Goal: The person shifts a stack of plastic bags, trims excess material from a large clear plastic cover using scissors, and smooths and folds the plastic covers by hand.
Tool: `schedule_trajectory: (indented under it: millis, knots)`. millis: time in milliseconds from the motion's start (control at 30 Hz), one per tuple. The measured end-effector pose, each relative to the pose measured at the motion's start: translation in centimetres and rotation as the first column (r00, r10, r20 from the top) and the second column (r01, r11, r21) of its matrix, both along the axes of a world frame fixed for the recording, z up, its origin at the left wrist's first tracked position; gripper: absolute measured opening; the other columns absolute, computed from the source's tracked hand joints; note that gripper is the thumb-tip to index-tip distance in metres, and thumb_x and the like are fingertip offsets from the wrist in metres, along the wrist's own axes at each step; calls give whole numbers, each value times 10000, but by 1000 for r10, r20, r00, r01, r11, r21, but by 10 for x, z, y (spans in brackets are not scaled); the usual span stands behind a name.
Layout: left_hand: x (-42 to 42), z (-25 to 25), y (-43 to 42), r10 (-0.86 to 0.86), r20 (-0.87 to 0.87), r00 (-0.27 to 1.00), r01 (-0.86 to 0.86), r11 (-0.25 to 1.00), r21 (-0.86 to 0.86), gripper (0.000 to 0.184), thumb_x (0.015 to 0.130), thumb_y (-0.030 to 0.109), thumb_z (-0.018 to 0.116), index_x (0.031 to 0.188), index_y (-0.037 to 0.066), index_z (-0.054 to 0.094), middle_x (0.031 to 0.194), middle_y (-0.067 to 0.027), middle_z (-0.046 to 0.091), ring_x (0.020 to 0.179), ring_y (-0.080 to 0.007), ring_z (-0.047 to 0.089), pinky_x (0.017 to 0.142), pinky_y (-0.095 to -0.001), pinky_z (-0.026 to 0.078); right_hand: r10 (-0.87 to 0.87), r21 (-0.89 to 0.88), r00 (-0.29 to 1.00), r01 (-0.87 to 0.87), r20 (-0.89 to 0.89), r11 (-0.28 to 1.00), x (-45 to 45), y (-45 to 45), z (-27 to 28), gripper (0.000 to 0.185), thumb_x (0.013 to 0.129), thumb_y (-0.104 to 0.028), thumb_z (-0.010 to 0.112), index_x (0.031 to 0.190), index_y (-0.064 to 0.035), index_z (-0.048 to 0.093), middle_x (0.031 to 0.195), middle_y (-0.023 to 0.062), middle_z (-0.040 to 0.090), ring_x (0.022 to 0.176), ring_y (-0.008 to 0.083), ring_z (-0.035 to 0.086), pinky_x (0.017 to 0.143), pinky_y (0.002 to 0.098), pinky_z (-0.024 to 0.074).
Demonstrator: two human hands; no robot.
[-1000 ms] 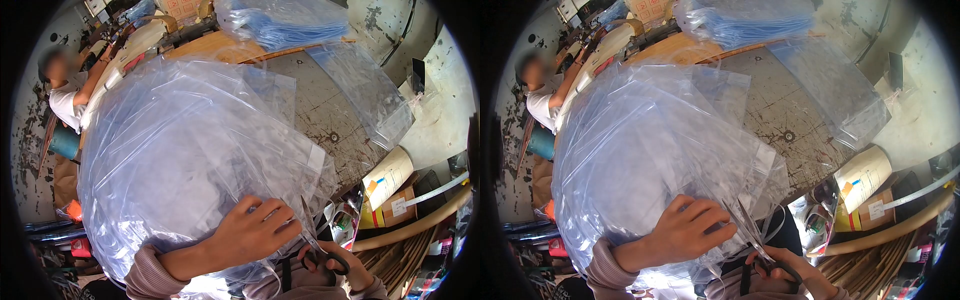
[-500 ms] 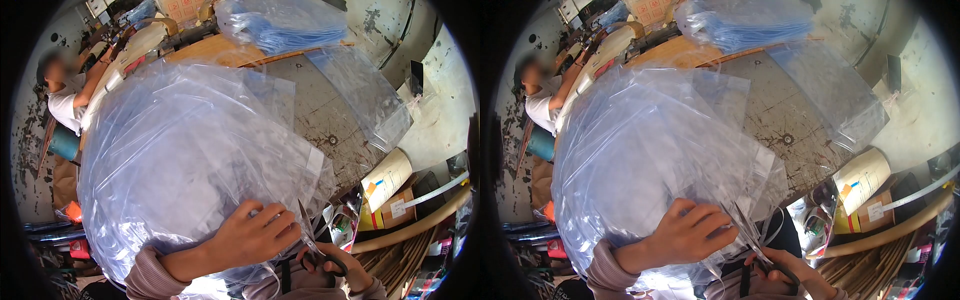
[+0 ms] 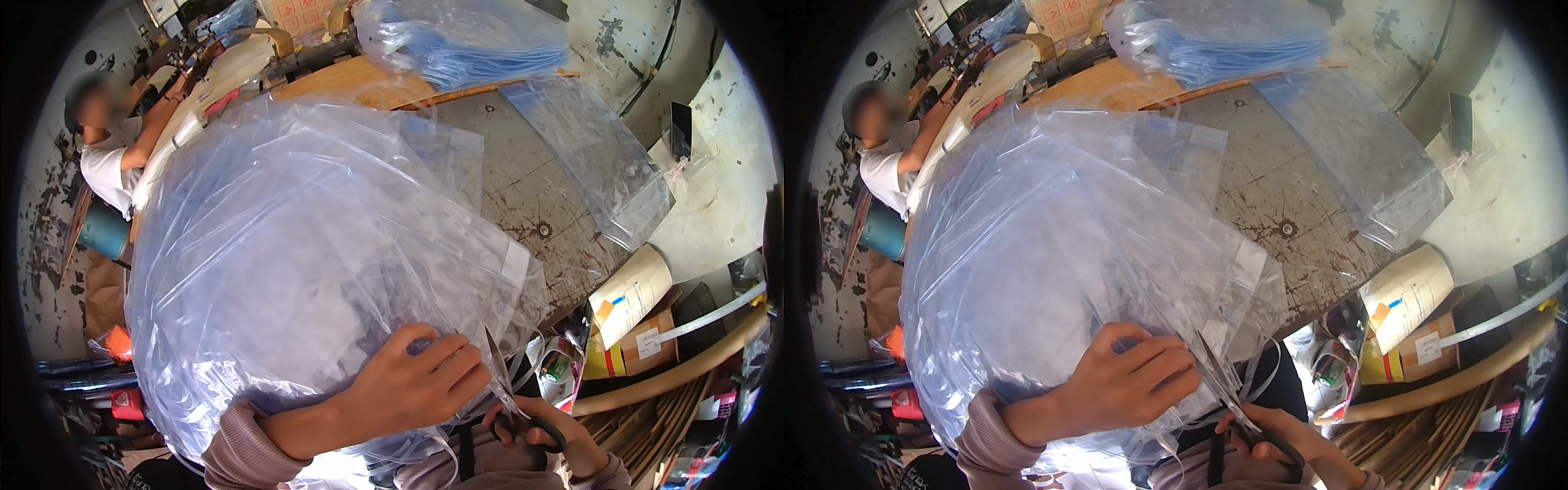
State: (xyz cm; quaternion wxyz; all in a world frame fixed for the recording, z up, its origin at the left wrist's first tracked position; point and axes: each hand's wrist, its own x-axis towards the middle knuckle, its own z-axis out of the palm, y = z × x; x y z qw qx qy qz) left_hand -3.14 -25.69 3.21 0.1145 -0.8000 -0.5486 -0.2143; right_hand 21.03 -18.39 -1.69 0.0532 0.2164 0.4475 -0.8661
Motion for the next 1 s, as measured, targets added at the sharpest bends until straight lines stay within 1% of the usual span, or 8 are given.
schedule_trajectory:
  millis: [100, 367, 533, 600, 700, 800, 867, 1000]
  knots:
    - [0, 0, -1, 2, 2, 1000, -2, 1000, 8, 82, 704, 119, 645, 757, 153, 593, 829, 58, 582, 801, -59, 593, 759, -265, 377, 55, 84, 997, -51, -49, 995, 0, 1, -4, 846, 726, -682, 612, 1200, 6, 476, 805, 5, 505, 729, 92, 484, 675, 234, 385]
    - [-1, 1, -3, 28, 15, 1000, -28, 1000, 6, 94, 697, 86, 640, 785, 116, 629, 830, 19, 635, 725, -74, 606, 666, -216, 441, 36, 68, 998, -33, -52, 997, 0, -1, -2, 813, 743, -648, 625, 1200, 7, 469, 822, 10, 505, 759, 97, 483, 698, 235, 386]
    - [-1, 2, -3, 14, -5, 1000, -14, 1000, -4, 92, 696, 79, 637, 787, 90, 628, 867, -5, 647, 746, -91, 623, 672, -215, 454, 54, 66, 996, -49, -73, 997, 1, 2, -3, 798, 754, -628, 628, 1202, 12, 467, 819, 8, 506, 757, 102, 486, 701, 238, 389]
    - [0, 2, -3, 14, -45, 999, -15, 1000, -6, 90, 701, 78, 633, 791, 84, 629, 876, -11, 649, 770, -97, 632, 673, -216, 457, 2, 10, 999, -1, -41, 1000, -1, 1, 1, 867, 707, -601, 691, 1184, 84, 457, 861, 85, 504, 799, 142, 477, 669, 254, 370]
    - [2, -1, -4, -7, -120, 993, 12, 999, 42, 87, 716, 81, 620, 802, 80, 632, 880, -16, 647, 822, -109, 646, 671, -216, 459, 46, 41, 996, -42, -78, 998, 0, 3, -5, 779, 766, -600, 637, 1208, 16, 462, 820, 5, 512, 763, 102, 485, 707, 238, 392]
    - [1, -1, -3, -14, -147, 989, 17, 1000, 17, 85, 730, 85, 610, 812, 86, 634, 884, -15, 644, 857, -115, 649, 674, -215, 455, 49, 40, 997, -47, -58, 998, 0, 2, -4, 795, 755, -613, 639, 1208, 16, 462, 822, 5, 515, 769, 99, 486, 710, 239, 393]
    - [0, -6, -1, -35, -102, 994, 45, 995, 92, 69, 724, 118, 585, 774, 71, 593, 790, -17, 585, 836, -154, 619, 671, -243, 453, 49, 42, 998, -47, -47, 998, 0, 1, -4, 802, 748, -620, 641, 1208, 13, 463, 824, 5, 518, 768, 98, 487, 710, 237, 394]
    - [1, -2, -1, -29, -46, 999, 32, 997, 69, 88, 703, 116, 590, 780, 74, 589, 814, -7, 575, 797, -150, 601, 644, -248, 447, 55, 82, 997, -51, -46, 995, 1, 1, -5, 803, 745, -629, 637, 1208, 5, 466, 823, 8, 528, 761, 98, 493, 712, 235, 399]
